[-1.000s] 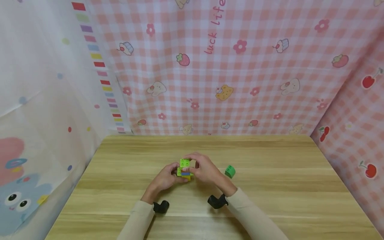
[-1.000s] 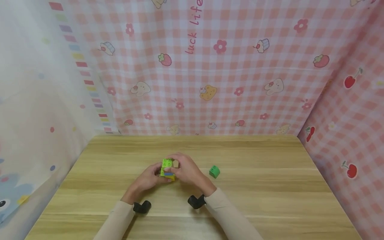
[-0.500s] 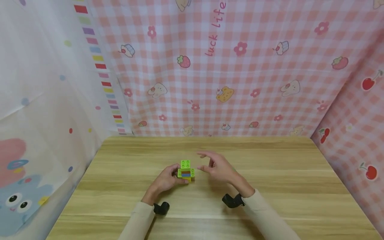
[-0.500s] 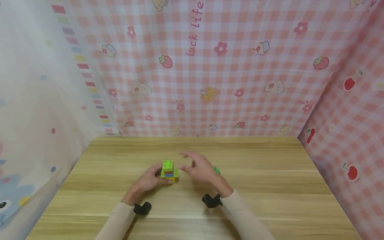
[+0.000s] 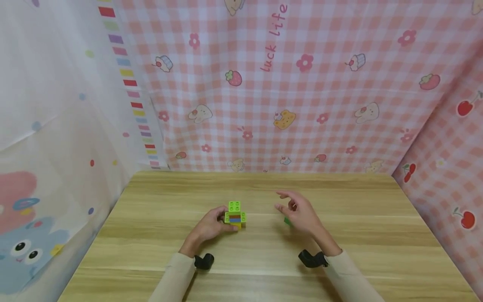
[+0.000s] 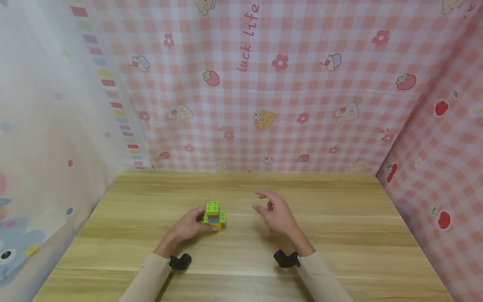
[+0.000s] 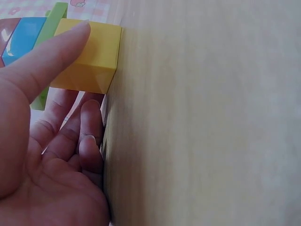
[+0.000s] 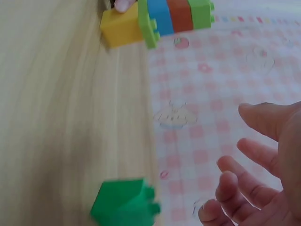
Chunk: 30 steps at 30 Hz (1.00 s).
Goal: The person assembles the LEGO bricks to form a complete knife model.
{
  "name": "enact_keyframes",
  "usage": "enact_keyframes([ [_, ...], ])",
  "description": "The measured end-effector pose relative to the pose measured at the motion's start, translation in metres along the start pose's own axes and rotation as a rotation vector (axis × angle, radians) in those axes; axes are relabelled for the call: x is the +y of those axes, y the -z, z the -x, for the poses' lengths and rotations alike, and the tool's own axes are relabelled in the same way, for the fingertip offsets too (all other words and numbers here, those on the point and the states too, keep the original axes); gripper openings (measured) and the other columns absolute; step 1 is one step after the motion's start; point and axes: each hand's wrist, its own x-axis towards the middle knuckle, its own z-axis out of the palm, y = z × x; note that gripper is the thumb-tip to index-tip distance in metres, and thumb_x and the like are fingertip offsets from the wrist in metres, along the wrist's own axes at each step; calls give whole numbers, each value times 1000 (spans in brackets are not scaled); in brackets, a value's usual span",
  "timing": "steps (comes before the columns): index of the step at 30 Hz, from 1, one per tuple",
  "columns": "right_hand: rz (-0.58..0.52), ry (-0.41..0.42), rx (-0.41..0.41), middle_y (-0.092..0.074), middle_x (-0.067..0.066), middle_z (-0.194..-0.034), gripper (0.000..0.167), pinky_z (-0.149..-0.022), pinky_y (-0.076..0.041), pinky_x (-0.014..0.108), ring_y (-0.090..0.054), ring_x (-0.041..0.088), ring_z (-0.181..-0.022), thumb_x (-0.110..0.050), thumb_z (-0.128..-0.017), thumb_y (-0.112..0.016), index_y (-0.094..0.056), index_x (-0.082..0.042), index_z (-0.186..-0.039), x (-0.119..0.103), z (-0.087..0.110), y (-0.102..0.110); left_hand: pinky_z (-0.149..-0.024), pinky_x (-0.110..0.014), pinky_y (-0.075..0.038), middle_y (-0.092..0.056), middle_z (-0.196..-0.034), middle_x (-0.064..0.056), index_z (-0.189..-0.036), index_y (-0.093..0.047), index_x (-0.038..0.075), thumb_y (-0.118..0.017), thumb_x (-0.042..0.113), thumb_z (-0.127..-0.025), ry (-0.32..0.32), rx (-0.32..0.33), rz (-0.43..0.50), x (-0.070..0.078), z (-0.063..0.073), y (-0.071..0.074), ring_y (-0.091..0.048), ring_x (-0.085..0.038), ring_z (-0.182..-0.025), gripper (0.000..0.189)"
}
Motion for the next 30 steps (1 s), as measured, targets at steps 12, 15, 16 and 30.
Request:
enact_keyframes([
  [12,-84,-154,15,-59,21,-124,52,-73,-46,29,-54,22,-89,-22,-93,-71,-52,-7,-140,43,17,7,-93,-39,-45,-69,-104,1,-111,-65,12,-84,17,-80,-10,-10,31,-1,-1,1,-60,-17,-97,36],
  [15,-113,-202,-1,-58,20,-125,58,-75,-47,29,-55,22,-93,-21,-93,-71,-48,-7,-143,50,19,6,-92,-38,-45,-69,-104,1,-111,-65,12,-84,17,-80,-13,-14,39,-2,-1,1,-60,-17,-96,37],
  [16,-128,-212,-7,-58,21,-126,59,-76,-47,28,-55,22,-94,-21,-93,-71,-46,-6,-144,51,20,5,-92,-38,-45,-69,-104,1,-111,-65,12,-84,17,-80,-15,-14,38,-2,-1,0,-60,-17,-96,37],
  [30,-170,-202,-77,-60,21,-116,55,-70,-38,23,-45,20,-85,-8,-88,-75,-51,3,-135,54,23,6,-91,-35,-46,-70,-104,-1,-110,-65,10,-83,16,-80,-18,-7,45,-3,-2,-1,-61,-16,-96,36],
])
